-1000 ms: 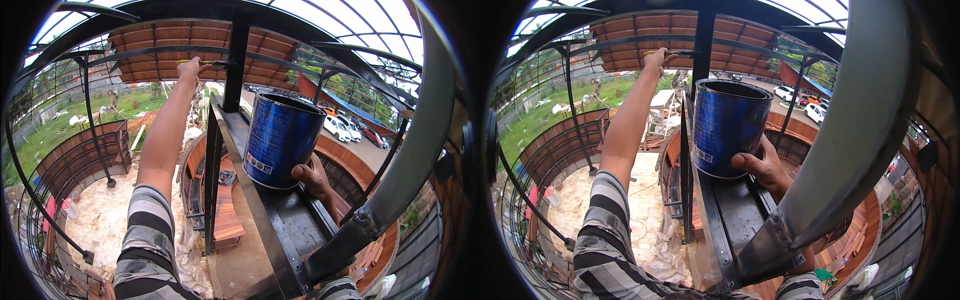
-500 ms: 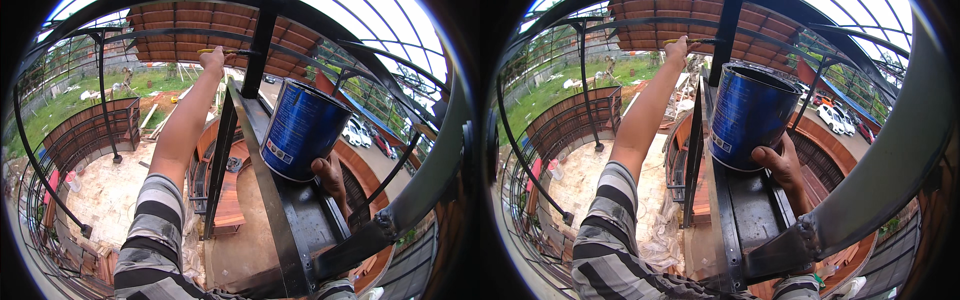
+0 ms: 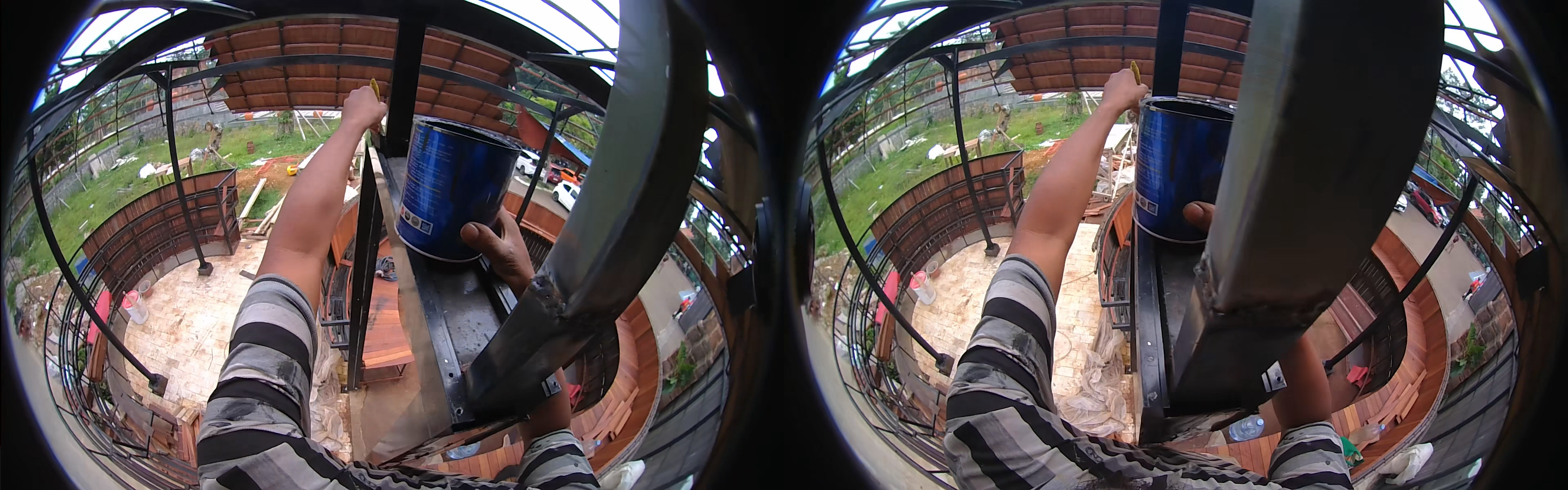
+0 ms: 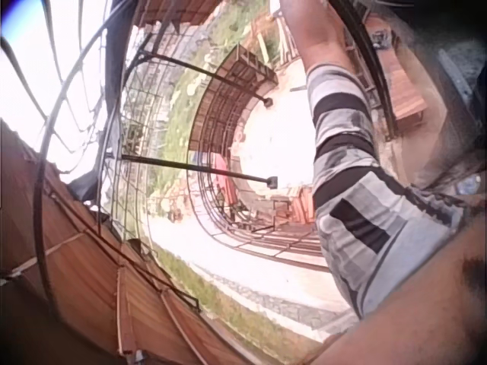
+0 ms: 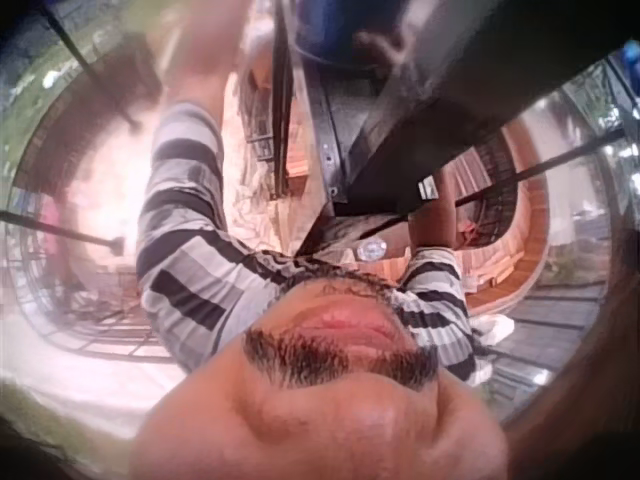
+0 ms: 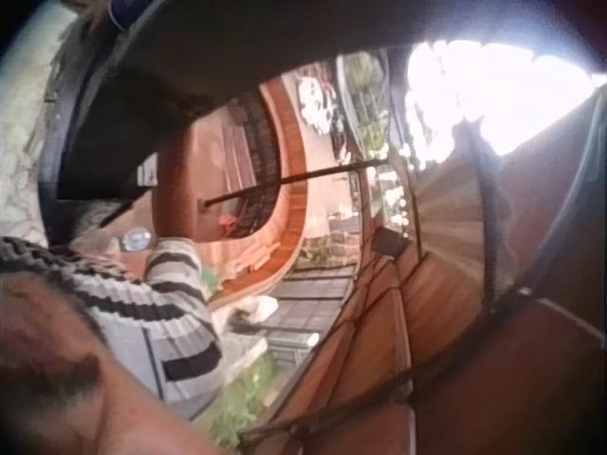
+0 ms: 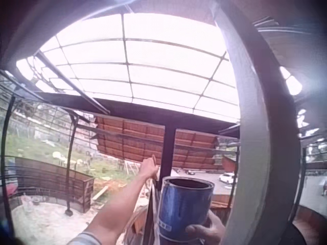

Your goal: The person paints black metal support beams of a curved wooden structure using a paintbrush and a can of black paint. They repeatedly dip the brush into the can and apply paint to various sections of the frame while standing on the wooden floor.

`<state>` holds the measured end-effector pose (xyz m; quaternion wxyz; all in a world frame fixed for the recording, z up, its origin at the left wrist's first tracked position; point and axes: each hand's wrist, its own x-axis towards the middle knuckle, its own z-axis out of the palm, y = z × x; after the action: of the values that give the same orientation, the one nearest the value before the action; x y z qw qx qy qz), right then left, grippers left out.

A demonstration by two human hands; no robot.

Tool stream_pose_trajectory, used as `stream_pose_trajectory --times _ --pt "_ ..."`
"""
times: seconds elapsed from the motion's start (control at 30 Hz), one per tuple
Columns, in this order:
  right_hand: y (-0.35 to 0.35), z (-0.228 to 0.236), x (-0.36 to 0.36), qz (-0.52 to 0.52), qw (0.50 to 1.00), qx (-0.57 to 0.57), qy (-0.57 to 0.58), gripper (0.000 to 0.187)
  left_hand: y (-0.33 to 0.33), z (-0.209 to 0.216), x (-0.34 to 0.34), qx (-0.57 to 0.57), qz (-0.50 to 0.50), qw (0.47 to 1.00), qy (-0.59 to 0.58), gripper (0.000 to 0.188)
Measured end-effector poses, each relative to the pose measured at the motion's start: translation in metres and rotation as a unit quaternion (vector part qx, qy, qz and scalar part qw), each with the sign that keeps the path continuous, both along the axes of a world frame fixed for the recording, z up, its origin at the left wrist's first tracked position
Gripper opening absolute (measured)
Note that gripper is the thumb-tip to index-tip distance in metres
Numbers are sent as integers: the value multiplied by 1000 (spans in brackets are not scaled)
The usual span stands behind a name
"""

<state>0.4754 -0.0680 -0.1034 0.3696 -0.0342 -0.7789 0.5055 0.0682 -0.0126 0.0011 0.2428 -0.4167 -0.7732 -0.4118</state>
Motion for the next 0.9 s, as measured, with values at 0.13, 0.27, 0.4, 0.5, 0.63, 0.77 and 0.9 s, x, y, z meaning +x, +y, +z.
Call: stream_pose_trajectory --times 0.13,0.27,0.4,0.5,0.63,0.77,0.9 --pt "-17 6 -21 83 992 -28 87 80 -1 -7 -13 137 58 989 1 39" --pt "-13 5 -7 122 983 -95 100 88 -54 -61 7 174 34 984 -34 38" --pt "-25 6 -20 153 978 -86 112 102 -213 -141 -24 166 120 976 -74 38" --pt "-15 3 -4 121 982 -100 109 108 -257 -206 -32 150 134 974 -106 37" --pt "-6 0 -3 112 983 -102 105 113 -337 -223 -30 128 191 969 -94 36" --pt "-3 2 -2 139 975 -100 139 132 -375 -240 -20 119 227 962 -91 36" --pt "-9 -1 -17 133 981 -68 120 144 -449 -247 22 106 284 951 -63 35"
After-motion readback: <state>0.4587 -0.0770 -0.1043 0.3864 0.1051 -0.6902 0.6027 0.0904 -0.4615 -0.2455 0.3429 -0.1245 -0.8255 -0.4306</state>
